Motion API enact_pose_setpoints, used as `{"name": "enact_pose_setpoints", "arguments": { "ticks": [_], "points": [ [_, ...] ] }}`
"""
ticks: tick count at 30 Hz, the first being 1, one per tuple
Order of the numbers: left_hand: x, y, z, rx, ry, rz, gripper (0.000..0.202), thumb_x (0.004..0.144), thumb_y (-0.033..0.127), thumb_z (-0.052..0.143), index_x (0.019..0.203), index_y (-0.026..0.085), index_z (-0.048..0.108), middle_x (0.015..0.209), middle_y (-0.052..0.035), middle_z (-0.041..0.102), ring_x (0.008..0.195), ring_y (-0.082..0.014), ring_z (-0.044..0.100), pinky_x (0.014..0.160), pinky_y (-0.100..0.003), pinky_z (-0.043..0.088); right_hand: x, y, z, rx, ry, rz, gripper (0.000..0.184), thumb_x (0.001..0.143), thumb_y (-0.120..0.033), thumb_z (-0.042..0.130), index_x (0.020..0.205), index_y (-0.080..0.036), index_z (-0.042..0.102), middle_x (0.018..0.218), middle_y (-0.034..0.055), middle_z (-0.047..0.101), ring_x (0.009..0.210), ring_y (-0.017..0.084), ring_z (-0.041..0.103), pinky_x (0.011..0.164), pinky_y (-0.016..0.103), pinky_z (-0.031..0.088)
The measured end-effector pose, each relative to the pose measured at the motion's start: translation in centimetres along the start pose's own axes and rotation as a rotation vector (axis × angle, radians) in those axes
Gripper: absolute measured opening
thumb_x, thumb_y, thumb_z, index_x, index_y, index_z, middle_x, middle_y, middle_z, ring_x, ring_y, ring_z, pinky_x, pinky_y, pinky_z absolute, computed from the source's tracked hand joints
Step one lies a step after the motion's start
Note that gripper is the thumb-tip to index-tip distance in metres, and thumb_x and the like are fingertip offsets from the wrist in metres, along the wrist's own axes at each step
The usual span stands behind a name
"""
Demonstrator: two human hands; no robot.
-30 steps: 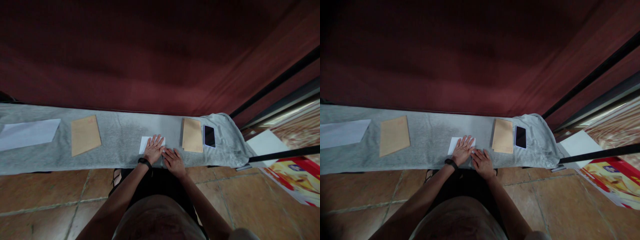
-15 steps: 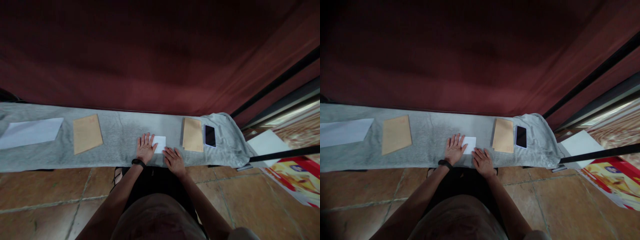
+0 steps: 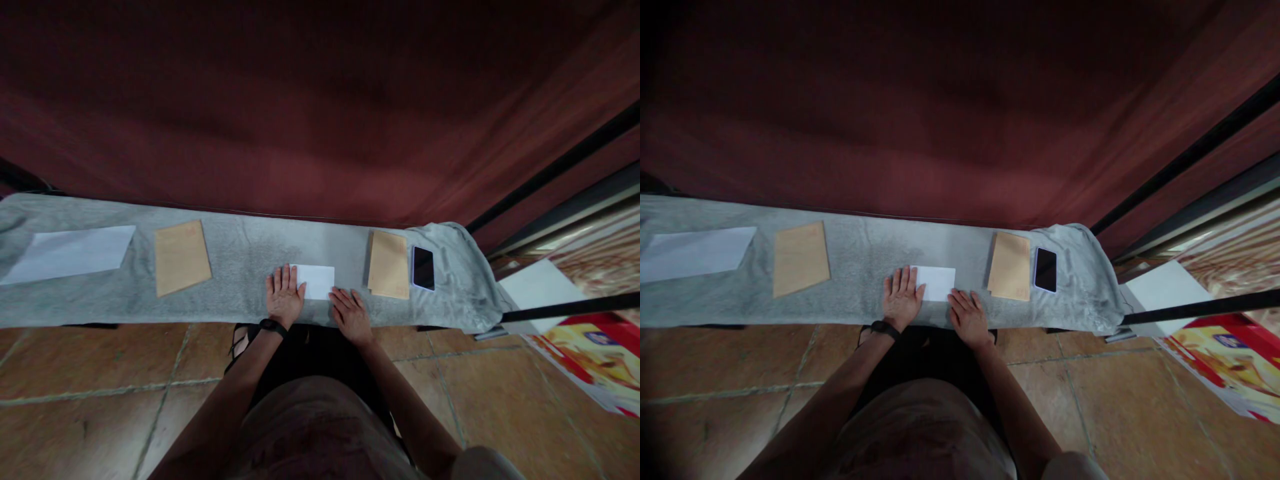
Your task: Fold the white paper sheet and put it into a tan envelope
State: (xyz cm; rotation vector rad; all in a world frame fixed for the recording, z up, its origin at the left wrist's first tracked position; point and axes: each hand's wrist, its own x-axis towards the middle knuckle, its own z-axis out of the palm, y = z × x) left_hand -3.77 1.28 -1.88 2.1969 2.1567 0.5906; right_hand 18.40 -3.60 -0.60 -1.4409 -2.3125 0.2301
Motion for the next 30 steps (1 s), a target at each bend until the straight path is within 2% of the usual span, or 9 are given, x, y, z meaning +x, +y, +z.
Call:
{"name": "enact_pose_setpoints", "arguments": {
  "ticks": [4, 7, 10, 12, 16, 19, 22, 26, 30],
  "points": [
    [-0.3, -0.2, -1.0, -0.006, -0.021, 0.040, 0.062, 0.100, 0.039, 0.032, 0.156, 0.013, 0.029, 0.161, -0.0126, 0.030, 0.152, -0.0319, 0.021, 0.123, -0.058, 0.015, 0.1, -0.1, -0.2, 0.002, -0.001, 0.008, 0.041, 0.102, -0.024, 0.044, 0.140, -0.025, 0.055, 0.147, 0.0038, 0.055, 0.137, 0.020, 0.050, 0.121, 0.047, 0.027],
    [-0.7, -0.3, -2.0, -0.048, -0.076, 0.188, 0.059, 0.101, 0.035, 0.032, 0.156, 0.015, 0.030, 0.162, -0.0097, 0.030, 0.152, -0.0266, 0.022, 0.125, -0.052, 0.019, 0.1, -0.1, -0.2, 0.003, 0.009, 0.010, 0.041, 0.101, -0.024, 0.044, 0.140, -0.026, 0.056, 0.146, 0.0039, 0.056, 0.137, 0.020, 0.050, 0.121, 0.047, 0.027],
    [-1.5, -0.7, -2.6, -0.092, -0.144, 0.358, 0.055, 0.101, 0.037, 0.033, 0.153, 0.020, 0.038, 0.161, -0.0064, 0.034, 0.150, -0.0236, 0.027, 0.124, -0.046, 0.024, 0.1, -0.3, -0.1, 0.014, 0.025, 0.026, 0.041, 0.101, -0.022, 0.042, 0.140, -0.027, 0.056, 0.145, 0.0041, 0.058, 0.136, 0.020, 0.051, 0.122, 0.049, 0.027],
    [-2.0, -1.0, -2.8, -0.100, -0.168, 0.419, 0.053, 0.101, 0.039, 0.035, 0.151, 0.022, 0.042, 0.160, -0.0053, 0.036, 0.149, -0.0232, 0.030, 0.124, -0.045, 0.026, 0.2, -0.8, 0.3, 0.019, 0.052, 0.069, 0.042, 0.101, -0.021, 0.041, 0.139, -0.025, 0.057, 0.143, 0.0051, 0.059, 0.136, 0.021, 0.051, 0.122, 0.050, 0.026],
    [-2.2, -1.3, -2.9, -0.090, -0.171, 0.441, 0.053, 0.100, 0.037, 0.036, 0.151, 0.021, 0.043, 0.159, -0.0066, 0.037, 0.148, -0.0237, 0.032, 0.123, -0.045, 0.028, 1.6, -3.1, 1.5, 0.028, 0.088, 0.124, 0.044, 0.102, -0.025, 0.039, 0.143, -0.015, 0.053, 0.147, 0.0105, 0.054, 0.140, 0.025, 0.046, 0.122, 0.050, 0.028],
    [-2.2, -1.4, -2.7, -0.084, -0.176, 0.452, 0.055, 0.099, 0.031, 0.034, 0.151, 0.016, 0.041, 0.159, -0.0088, 0.037, 0.148, -0.0231, 0.032, 0.124, -0.044, 0.028, 3.3, -5.1, 2.6, 0.067, 0.055, 0.060, 0.049, 0.104, -0.029, 0.034, 0.150, -0.012, 0.044, 0.153, 0.0116, 0.046, 0.144, 0.022, 0.040, 0.121, 0.043, 0.034],
    [-2.2, -1.4, -2.3, -0.080, -0.179, 0.451, 0.058, 0.096, 0.026, 0.034, 0.151, 0.008, 0.040, 0.156, -0.0135, 0.041, 0.148, -0.0235, 0.033, 0.124, -0.044, 0.028, 5.0, -6.2, 3.6, 0.040, 0.001, 0.016, 0.053, 0.105, -0.034, 0.034, 0.154, -0.013, 0.035, 0.157, 0.0112, 0.041, 0.147, 0.021, 0.036, 0.122, 0.040, 0.031],
    [-2.4, -1.4, -2.1, -0.083, -0.178, 0.450, 0.058, 0.096, 0.024, 0.033, 0.151, 0.008, 0.040, 0.155, -0.0151, 0.042, 0.148, -0.0237, 0.033, 0.123, -0.046, 0.029, 6.4, -5.7, 4.4, -0.043, -0.047, 0.036, 0.056, 0.106, -0.038, 0.035, 0.155, -0.013, 0.033, 0.159, 0.0114, 0.036, 0.149, 0.022, 0.032, 0.124, 0.042, 0.025],
    [-2.4, -1.2, -2.3, -0.070, -0.173, 0.448, 0.055, 0.098, 0.028, 0.034, 0.149, 0.009, 0.043, 0.157, -0.0139, 0.040, 0.149, -0.0231, 0.030, 0.125, -0.044, 0.026, 7.1, -4.3, 4.8, -0.055, -0.020, 0.058, 0.056, 0.106, -0.039, 0.032, 0.155, -0.011, 0.033, 0.160, 0.0133, 0.034, 0.149, 0.025, 0.031, 0.124, 0.045, 0.024]
  ]
}}
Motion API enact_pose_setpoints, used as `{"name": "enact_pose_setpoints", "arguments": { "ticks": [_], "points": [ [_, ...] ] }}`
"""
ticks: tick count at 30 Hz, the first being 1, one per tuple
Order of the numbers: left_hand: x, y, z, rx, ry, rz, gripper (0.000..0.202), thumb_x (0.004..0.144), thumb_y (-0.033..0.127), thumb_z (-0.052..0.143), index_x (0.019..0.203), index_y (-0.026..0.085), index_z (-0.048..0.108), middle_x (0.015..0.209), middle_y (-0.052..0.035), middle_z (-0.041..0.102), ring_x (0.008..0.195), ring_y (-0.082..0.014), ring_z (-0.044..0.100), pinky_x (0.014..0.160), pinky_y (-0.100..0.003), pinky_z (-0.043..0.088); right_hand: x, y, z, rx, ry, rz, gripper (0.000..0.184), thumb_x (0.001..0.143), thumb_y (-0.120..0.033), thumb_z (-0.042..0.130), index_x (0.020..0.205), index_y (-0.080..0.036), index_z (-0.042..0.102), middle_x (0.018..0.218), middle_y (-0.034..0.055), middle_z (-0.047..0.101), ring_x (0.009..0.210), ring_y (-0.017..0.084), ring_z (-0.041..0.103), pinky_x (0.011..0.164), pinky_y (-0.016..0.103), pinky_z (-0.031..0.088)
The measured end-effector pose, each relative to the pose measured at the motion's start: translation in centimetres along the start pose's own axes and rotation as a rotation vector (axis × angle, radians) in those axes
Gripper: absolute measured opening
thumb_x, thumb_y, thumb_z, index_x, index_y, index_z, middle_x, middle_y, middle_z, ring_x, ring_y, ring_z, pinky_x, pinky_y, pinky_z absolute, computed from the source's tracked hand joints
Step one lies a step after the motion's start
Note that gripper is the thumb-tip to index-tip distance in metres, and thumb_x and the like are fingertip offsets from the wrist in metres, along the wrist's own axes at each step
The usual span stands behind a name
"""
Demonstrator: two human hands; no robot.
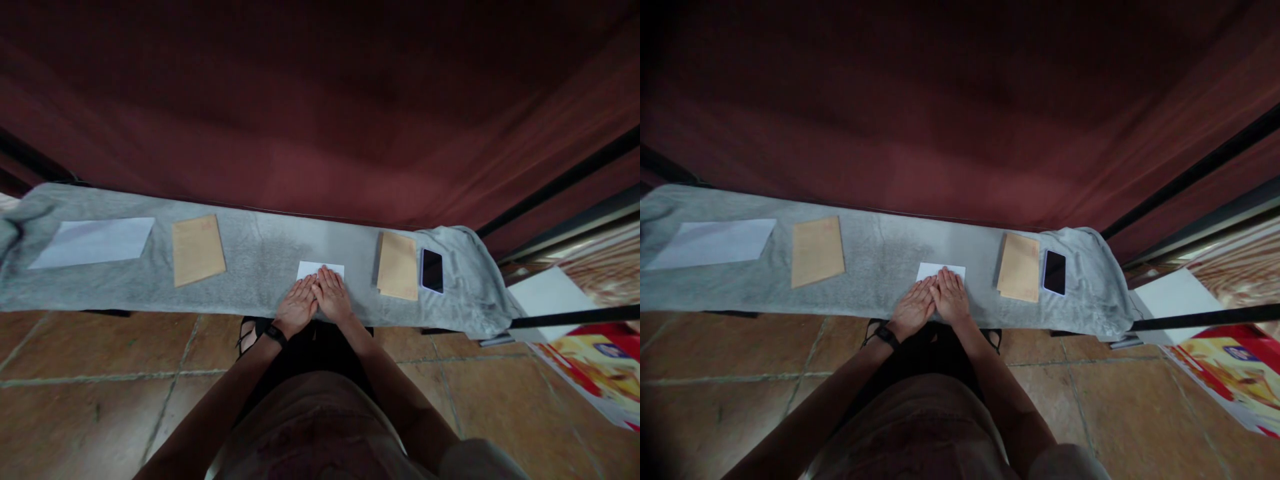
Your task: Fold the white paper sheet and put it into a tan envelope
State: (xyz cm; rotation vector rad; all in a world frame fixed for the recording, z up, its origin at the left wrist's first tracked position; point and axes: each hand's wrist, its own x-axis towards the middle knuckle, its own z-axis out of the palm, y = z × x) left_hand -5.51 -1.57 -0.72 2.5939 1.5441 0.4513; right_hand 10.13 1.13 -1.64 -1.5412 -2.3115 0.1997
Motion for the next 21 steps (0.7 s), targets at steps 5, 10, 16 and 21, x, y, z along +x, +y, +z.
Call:
{"name": "enact_pose_setpoints", "arguments": {
  "ticks": [5, 10, 16, 21],
  "points": [
    [0.0, 0.1, -0.1, -0.015, 0.009, 0.000, 0.054, 0.099, 0.030, 0.036, 0.148, 0.010, 0.044, 0.157, -0.0134, 0.039, 0.149, -0.0232, 0.030, 0.124, -0.044, 0.026, 0.3, 0.8, 0.2, 0.014, 0.060, 0.013, 0.055, 0.106, -0.037, 0.032, 0.156, -0.014, 0.031, 0.159, 0.0135, 0.035, 0.149, 0.026, 0.031, 0.122, 0.050, 0.024],
    [0.0, 0.1, 0.1, 0.002, 0.007, 0.000, 0.055, 0.100, 0.033, 0.036, 0.149, 0.008, 0.043, 0.158, -0.0145, 0.037, 0.149, -0.0243, 0.030, 0.124, -0.044, 0.026, 0.2, 1.1, 0.3, -0.044, 0.042, 0.074, 0.055, 0.105, -0.038, 0.036, 0.154, -0.013, 0.035, 0.160, 0.0147, 0.034, 0.149, 0.027, 0.032, 0.122, 0.049, 0.024],
    [-0.2, -0.1, 0.2, 0.009, 0.009, -0.020, 0.058, 0.100, 0.036, 0.037, 0.154, 0.014, 0.035, 0.159, -0.0115, 0.037, 0.149, -0.0240, 0.030, 0.124, -0.044, 0.026, -0.2, 2.0, 0.2, -0.067, 0.125, 0.061, 0.056, 0.105, -0.036, 0.035, 0.155, -0.010, 0.033, 0.157, 0.0169, 0.038, 0.147, 0.028, 0.035, 0.119, 0.049, 0.028],
    [-0.2, 0.2, 0.0, 0.032, 0.021, -0.061, 0.063, 0.100, 0.042, 0.036, 0.155, 0.011, 0.032, 0.159, -0.0143, 0.035, 0.150, -0.0258, 0.029, 0.123, -0.046, 0.028, -0.7, 2.8, -0.5, -0.109, 0.058, 0.111, 0.058, 0.105, -0.037, 0.036, 0.153, -0.005, 0.034, 0.158, 0.0184, 0.037, 0.147, 0.029, 0.034, 0.120, 0.048, 0.027]
  ]
}}
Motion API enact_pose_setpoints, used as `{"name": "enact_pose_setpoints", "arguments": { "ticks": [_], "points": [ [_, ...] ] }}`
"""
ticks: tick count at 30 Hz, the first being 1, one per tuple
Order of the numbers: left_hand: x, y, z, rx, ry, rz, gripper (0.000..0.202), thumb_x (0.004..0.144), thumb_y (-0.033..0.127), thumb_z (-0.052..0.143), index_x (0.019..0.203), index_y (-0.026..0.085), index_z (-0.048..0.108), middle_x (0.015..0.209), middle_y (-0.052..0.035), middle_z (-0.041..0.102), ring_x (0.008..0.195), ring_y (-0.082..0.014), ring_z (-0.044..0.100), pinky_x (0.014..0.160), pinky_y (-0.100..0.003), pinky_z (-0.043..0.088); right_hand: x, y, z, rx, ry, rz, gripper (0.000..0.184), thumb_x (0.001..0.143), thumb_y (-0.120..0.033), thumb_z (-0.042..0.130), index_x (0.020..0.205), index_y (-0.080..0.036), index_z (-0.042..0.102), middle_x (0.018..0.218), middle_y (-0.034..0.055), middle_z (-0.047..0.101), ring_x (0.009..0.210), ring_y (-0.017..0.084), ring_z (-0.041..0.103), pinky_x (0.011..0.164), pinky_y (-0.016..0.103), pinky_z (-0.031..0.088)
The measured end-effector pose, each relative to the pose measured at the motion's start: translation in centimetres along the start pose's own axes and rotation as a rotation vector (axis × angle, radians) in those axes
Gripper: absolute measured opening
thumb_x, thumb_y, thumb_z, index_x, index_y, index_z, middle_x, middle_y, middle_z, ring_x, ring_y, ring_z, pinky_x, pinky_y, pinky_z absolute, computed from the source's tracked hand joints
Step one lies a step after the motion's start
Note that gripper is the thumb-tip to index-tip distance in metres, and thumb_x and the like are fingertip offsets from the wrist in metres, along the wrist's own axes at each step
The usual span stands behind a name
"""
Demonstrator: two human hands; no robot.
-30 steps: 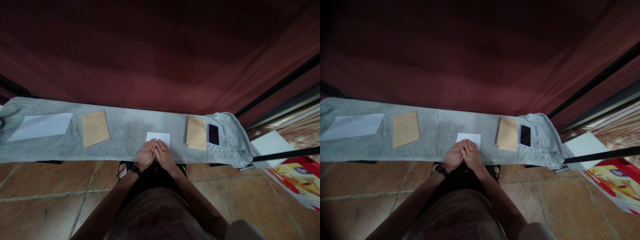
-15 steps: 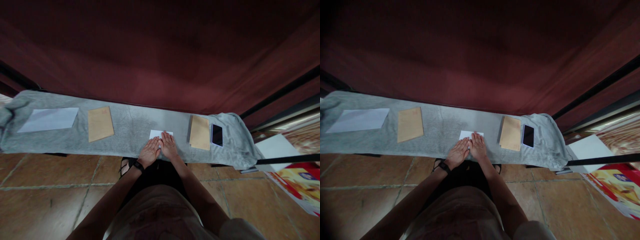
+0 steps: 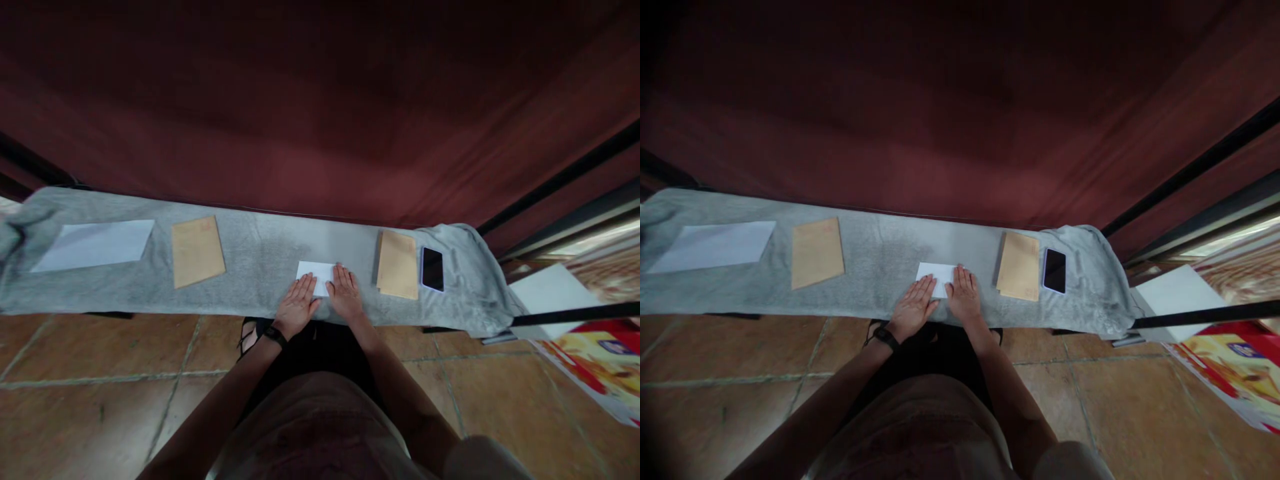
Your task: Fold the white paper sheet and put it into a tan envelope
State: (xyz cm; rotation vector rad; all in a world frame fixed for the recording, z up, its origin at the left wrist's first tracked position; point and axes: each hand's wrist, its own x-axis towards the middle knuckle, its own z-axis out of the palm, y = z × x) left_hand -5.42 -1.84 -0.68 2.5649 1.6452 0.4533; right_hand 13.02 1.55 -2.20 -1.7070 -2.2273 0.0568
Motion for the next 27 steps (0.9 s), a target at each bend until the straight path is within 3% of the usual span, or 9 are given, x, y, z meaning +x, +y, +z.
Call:
{"name": "enact_pose_setpoints", "arguments": {
  "ticks": [11, 19, 27],
  "points": [
    [1.5, 1.5, 0.4, 0.036, 0.056, -0.309, 0.065, 0.102, 0.044, 0.027, 0.150, 0.001, 0.037, 0.158, -0.0214, 0.035, 0.150, -0.0312, 0.028, 0.123, -0.050, 0.023, -1.3, 1.4, -1.0, -0.036, 0.024, 0.039, 0.054, 0.105, -0.032, 0.034, 0.154, -0.009, 0.035, 0.158, 0.0150, 0.038, 0.144, 0.029, 0.038, 0.119, 0.050, 0.025],
    [5.1, 4.9, 1.7, -0.048, -0.094, -0.114, 0.062, 0.103, 0.043, 0.022, 0.153, 0.009, 0.036, 0.161, -0.0131, 0.033, 0.152, -0.0234, 0.024, 0.125, -0.044, 0.019, -1.4, 1.3, -1.2, -0.043, -0.006, 0.044, 0.053, 0.104, -0.025, 0.032, 0.155, -0.010, 0.032, 0.159, 0.0140, 0.035, 0.147, 0.028, 0.033, 0.119, 0.049, 0.023],
    [5.4, 3.1, 2.1, 0.024, -0.078, -0.186, 0.067, 0.102, 0.047, 0.022, 0.155, 0.006, 0.029, 0.163, -0.0145, 0.027, 0.153, -0.0244, 0.020, 0.125, -0.044, 0.017, -1.3, 1.2, -1.2, -0.050, 0.024, 0.039, 0.052, 0.104, -0.028, 0.033, 0.152, -0.008, 0.038, 0.157, 0.0149, 0.040, 0.144, 0.029, 0.038, 0.118, 0.049, 0.025]
  ]
}}
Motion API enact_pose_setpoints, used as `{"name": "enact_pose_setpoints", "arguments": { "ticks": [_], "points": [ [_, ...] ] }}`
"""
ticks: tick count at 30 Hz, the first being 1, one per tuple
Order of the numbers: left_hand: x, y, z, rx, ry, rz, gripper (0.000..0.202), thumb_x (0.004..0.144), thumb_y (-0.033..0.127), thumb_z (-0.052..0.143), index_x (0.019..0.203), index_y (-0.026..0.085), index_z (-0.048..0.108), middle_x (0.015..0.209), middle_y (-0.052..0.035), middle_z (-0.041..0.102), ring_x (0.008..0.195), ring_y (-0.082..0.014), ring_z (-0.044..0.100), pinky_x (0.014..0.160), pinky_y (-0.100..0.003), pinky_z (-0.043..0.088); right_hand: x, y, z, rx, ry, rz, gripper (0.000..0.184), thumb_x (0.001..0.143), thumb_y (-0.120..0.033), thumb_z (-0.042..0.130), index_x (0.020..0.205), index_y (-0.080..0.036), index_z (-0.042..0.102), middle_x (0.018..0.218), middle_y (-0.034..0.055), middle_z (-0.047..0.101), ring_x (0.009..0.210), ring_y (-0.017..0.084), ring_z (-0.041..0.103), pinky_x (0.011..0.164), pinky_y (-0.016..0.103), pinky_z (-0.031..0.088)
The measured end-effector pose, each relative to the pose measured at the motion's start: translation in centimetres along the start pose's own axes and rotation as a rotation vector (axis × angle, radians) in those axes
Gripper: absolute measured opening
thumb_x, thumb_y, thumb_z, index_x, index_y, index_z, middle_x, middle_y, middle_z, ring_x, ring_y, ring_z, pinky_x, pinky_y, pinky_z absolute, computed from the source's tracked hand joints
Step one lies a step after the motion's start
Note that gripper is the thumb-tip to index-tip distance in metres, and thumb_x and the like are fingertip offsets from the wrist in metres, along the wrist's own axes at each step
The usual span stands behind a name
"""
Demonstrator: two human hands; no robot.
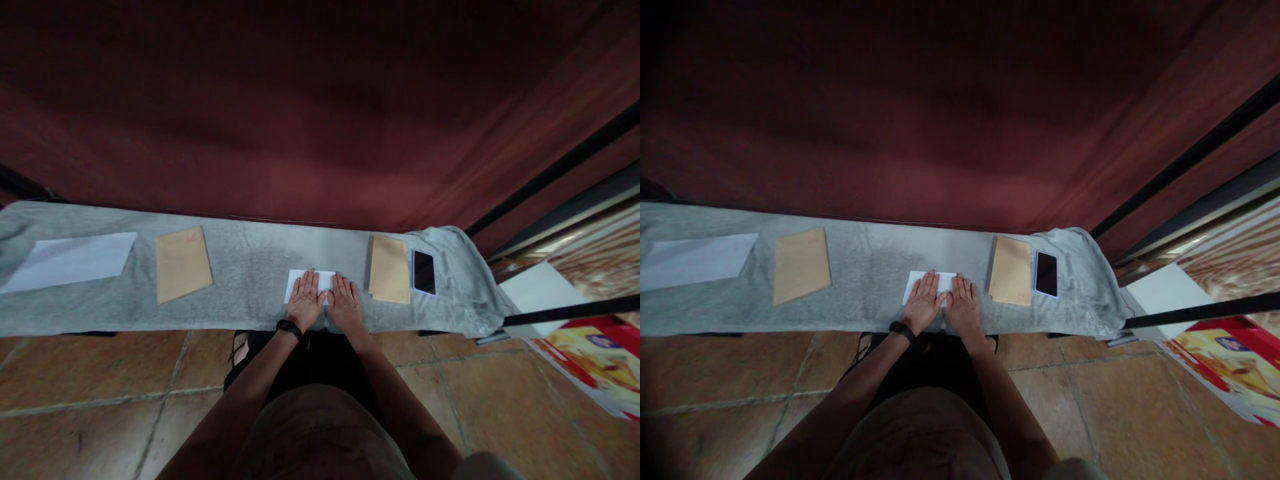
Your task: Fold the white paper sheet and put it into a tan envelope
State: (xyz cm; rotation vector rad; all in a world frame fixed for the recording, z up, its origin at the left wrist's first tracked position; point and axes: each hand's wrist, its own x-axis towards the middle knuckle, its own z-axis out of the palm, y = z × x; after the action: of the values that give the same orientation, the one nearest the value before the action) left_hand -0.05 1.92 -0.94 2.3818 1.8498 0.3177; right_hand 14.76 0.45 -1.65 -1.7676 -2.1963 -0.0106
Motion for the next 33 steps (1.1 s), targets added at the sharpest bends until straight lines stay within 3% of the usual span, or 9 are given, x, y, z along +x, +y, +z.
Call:
{"name": "enact_pose_setpoints", "arguments": {
  "ticks": [14, 19, 23, 26, 33],
  "points": [
    [-1.1, -4.4, -0.2, 0.033, 0.096, -0.159, 0.073, 0.100, 0.051, 0.025, 0.155, 0.003, 0.029, 0.161, -0.0189, 0.031, 0.151, -0.0293, 0.025, 0.123, -0.048, 0.020, 0.0, 0.2, 0.3, 0.011, 0.033, 0.004, 0.052, 0.104, -0.029, 0.034, 0.153, -0.009, 0.037, 0.155, 0.0144, 0.042, 0.144, 0.027, 0.039, 0.119, 0.049, 0.027],
    [-1.4, -4.6, -0.6, 0.029, 0.117, -0.159, 0.070, 0.100, 0.048, 0.024, 0.154, 0.004, 0.030, 0.160, -0.0183, 0.032, 0.150, -0.0289, 0.027, 0.123, -0.048, 0.020, -0.1, -0.5, -0.6, 0.036, 0.014, 0.005, 0.051, 0.104, -0.026, 0.033, 0.152, -0.008, 0.038, 0.157, 0.0144, 0.040, 0.145, 0.025, 0.038, 0.120, 0.046, 0.028],
    [-1.3, -4.5, -0.8, 0.016, 0.109, -0.161, 0.070, 0.100, 0.048, 0.024, 0.154, 0.004, 0.030, 0.160, -0.0187, 0.033, 0.151, -0.0288, 0.026, 0.123, -0.048, 0.022, -0.9, -1.9, -1.2, 0.089, -0.082, -0.177, 0.048, 0.105, -0.030, 0.037, 0.150, -0.015, 0.043, 0.157, 0.0094, 0.041, 0.144, 0.020, 0.040, 0.121, 0.041, 0.029],
    [-1.3, -4.4, -0.9, 0.018, 0.102, -0.165, 0.070, 0.100, 0.049, 0.024, 0.154, 0.004, 0.030, 0.160, -0.0184, 0.033, 0.151, -0.0285, 0.026, 0.123, -0.048, 0.022, -1.0, -2.3, -1.1, 0.089, -0.104, -0.216, 0.048, 0.104, -0.034, 0.038, 0.150, -0.017, 0.044, 0.157, 0.0082, 0.041, 0.144, 0.022, 0.041, 0.121, 0.043, 0.028],
    [-1.4, -4.3, -0.9, 0.064, 0.106, -0.156, 0.078, 0.099, 0.058, 0.023, 0.154, 0.003, 0.031, 0.160, -0.0195, 0.031, 0.151, -0.0292, 0.026, 0.123, -0.047, 0.018, 1.0, 0.1, -0.2, 0.045, -0.094, -0.159, 0.053, 0.104, -0.035, 0.037, 0.153, -0.013, 0.037, 0.159, 0.0110, 0.036, 0.146, 0.023, 0.037, 0.121, 0.045, 0.026]
  ]
}}
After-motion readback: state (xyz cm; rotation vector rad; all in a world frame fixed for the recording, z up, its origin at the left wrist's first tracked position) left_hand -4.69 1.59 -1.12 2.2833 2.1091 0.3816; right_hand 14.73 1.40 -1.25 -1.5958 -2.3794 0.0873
